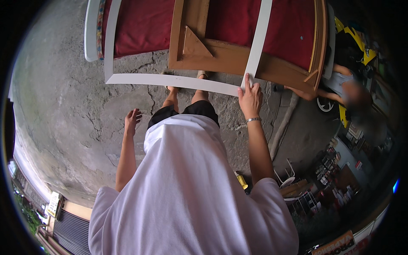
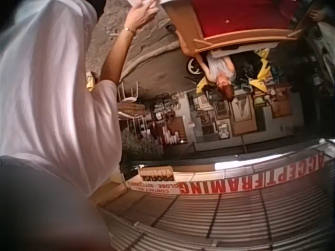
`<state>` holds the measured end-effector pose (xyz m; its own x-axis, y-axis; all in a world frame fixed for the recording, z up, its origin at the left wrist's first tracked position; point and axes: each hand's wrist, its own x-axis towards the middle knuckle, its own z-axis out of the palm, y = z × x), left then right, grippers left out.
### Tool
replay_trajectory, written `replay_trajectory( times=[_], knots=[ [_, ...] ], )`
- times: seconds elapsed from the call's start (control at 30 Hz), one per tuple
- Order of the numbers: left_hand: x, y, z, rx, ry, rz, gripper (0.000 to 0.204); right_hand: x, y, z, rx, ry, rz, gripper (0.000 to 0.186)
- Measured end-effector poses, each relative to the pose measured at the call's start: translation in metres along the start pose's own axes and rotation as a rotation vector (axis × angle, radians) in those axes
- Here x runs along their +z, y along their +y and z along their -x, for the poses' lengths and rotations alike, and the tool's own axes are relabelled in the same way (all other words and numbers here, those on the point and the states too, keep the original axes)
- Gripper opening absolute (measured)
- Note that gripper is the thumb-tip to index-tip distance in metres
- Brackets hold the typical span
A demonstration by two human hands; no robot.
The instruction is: The person applies a clear liquid finish to a flat wooden board using a small brush, repeatedly dipping the brush into a plastic bottle and spreading the liquid in linear strokes across the surface. The person briefly moves a wooden frame and returns to the board to continue applying the finish.
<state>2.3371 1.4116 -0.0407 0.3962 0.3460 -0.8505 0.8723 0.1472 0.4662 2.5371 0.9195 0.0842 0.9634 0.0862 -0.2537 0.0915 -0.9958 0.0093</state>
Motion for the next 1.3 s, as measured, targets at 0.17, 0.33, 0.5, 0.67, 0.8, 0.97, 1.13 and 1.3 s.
replay_trajectory(
  times=[0.17,0.33,0.5,0.67,0.8,0.97,1.13,1.3],
  knots=[
    [-0.043,0.002,-0.014,0.0,0.02,0.007,0.041,0.01,0.004,-0.004,0.007,-0.013,0.038,0.069],
    [-0.057,-0.015,-0.022,-0.053,0.012,0.007,0.04,0.007,-0.006,0.007,0.075,-0.021,0.041,0.059],
    [-0.049,-0.029,-0.028,-0.108,-0.065,-0.029,0.04,0.007,-0.046,0.031,-0.015,-0.005,-0.063,0.059],
    [-0.038,-0.015,-0.039,-0.076,-0.109,-0.008,0.04,0.02,-0.108,0.049,-0.081,-0.089,-0.123,0.071],
    [-0.043,0.005,-0.048,-0.016,-0.11,-0.005,0.042,0.026,-0.152,0.043,-0.122,-0.082,-0.158,0.075],
    [-0.062,0.022,-0.062,0.011,-0.081,0.068,0.044,0.027,-0.201,0.03,-0.184,-0.132,-0.163,0.076],
    [-0.077,0.028,-0.074,0.02,-0.064,0.107,0.043,0.024,-0.231,0.02,-0.29,-0.113,-0.182,0.072],
    [-0.082,0.016,-0.073,-0.006,-0.063,0.023,0.041,0.012,-0.239,0.018,-0.274,-0.148,-0.207,0.072]
  ],
)
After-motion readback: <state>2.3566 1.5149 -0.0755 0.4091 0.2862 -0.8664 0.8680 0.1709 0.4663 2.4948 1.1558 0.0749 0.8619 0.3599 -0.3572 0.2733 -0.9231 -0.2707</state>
